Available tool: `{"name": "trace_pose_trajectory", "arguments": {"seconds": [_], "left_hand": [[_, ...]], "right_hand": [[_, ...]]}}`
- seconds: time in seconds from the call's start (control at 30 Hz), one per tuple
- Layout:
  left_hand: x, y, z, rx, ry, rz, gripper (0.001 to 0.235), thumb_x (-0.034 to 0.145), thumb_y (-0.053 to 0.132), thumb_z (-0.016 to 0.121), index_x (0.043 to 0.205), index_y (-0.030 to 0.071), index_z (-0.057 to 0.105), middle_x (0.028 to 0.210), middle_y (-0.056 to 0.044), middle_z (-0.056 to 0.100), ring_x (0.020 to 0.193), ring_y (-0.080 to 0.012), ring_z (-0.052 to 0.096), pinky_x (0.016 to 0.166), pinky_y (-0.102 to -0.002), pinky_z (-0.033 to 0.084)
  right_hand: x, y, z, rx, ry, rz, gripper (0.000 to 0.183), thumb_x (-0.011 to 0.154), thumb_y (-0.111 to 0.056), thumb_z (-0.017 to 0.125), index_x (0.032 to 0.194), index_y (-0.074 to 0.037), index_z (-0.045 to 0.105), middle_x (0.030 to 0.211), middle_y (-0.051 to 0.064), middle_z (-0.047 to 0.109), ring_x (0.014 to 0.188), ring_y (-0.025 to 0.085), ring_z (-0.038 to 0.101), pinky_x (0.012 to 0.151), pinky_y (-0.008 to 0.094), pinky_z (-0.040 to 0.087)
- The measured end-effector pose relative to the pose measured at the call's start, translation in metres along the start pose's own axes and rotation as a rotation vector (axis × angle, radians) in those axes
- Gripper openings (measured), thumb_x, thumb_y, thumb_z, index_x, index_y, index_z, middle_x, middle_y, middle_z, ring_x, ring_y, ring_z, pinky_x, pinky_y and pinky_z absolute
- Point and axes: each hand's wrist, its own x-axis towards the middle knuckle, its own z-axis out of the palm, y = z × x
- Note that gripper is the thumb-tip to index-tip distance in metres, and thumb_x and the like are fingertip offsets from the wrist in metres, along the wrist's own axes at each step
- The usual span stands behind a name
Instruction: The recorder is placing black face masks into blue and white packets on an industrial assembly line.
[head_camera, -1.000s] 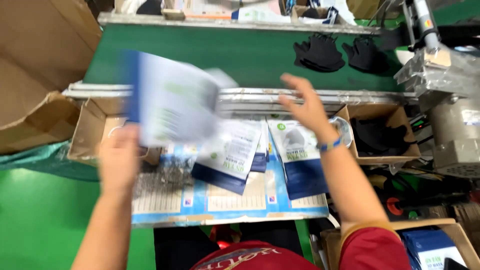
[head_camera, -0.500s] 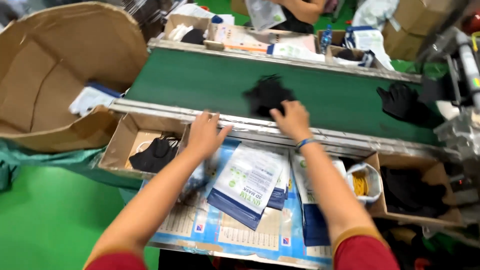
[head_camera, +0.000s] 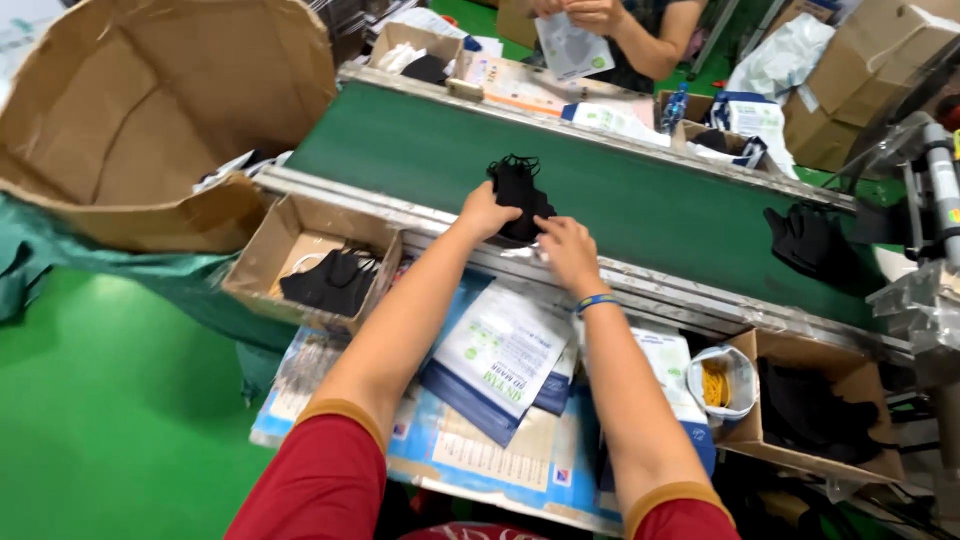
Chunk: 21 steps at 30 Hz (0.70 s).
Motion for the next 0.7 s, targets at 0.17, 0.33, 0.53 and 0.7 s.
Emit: {"name": "trace_pose_trajectory", "arguments": {"seconds": [0.17, 0.33, 0.53, 0.7], "left_hand": [[-0.11, 0.033, -0.048, -0.306, -0.117, 0.194, 0.077, 0.075, 0.018, 0.082, 0.14, -0.007, 0.05, 0.122, -0.02, 0.072, 0.113, -0.0308, 0.072, 0.097, -0.04, 0.057], [-0.277, 0.075, -0.114, -0.061, -0.22, 0.385, 0.101, 0.078, 0.014, 0.08, 0.163, 0.005, 0.027, 0.122, -0.021, 0.069, 0.114, -0.0378, 0.069, 0.098, -0.041, 0.052], [-0.348, -0.023, -0.14, 0.291, -0.128, 0.448, 0.121, 0.061, 0.028, 0.097, 0.155, 0.003, 0.027, 0.126, -0.025, 0.063, 0.113, -0.0473, 0.059, 0.098, -0.05, 0.043], [-0.372, -0.055, -0.14, 0.113, -0.103, 0.354, 0.103, 0.067, 0.025, 0.095, 0.15, 0.007, 0.037, 0.129, -0.021, 0.061, 0.121, -0.0388, 0.062, 0.105, -0.045, 0.047]], "right_hand": [[-0.04, -0.038, -0.047, 0.83, 0.091, 0.179, 0.064, 0.098, -0.027, 0.071, 0.151, -0.005, 0.042, 0.143, 0.006, 0.053, 0.126, 0.013, 0.055, 0.105, 0.029, 0.045], [-0.152, -0.093, -0.05, 0.809, -0.391, 0.069, 0.035, 0.09, -0.003, 0.081, 0.12, 0.007, 0.065, 0.109, 0.009, 0.067, 0.102, 0.016, 0.066, 0.092, 0.034, 0.057], [-0.222, -0.179, 0.011, 0.446, -0.508, -0.028, 0.059, 0.078, -0.009, 0.083, 0.132, -0.003, 0.059, 0.114, 0.004, 0.071, 0.107, 0.014, 0.067, 0.093, 0.031, 0.053], [-0.236, -0.189, 0.039, 0.349, -0.478, -0.183, 0.053, 0.075, -0.014, 0.086, 0.123, -0.002, 0.066, 0.105, 0.009, 0.066, 0.106, 0.022, 0.067, 0.09, 0.032, 0.051]]}}
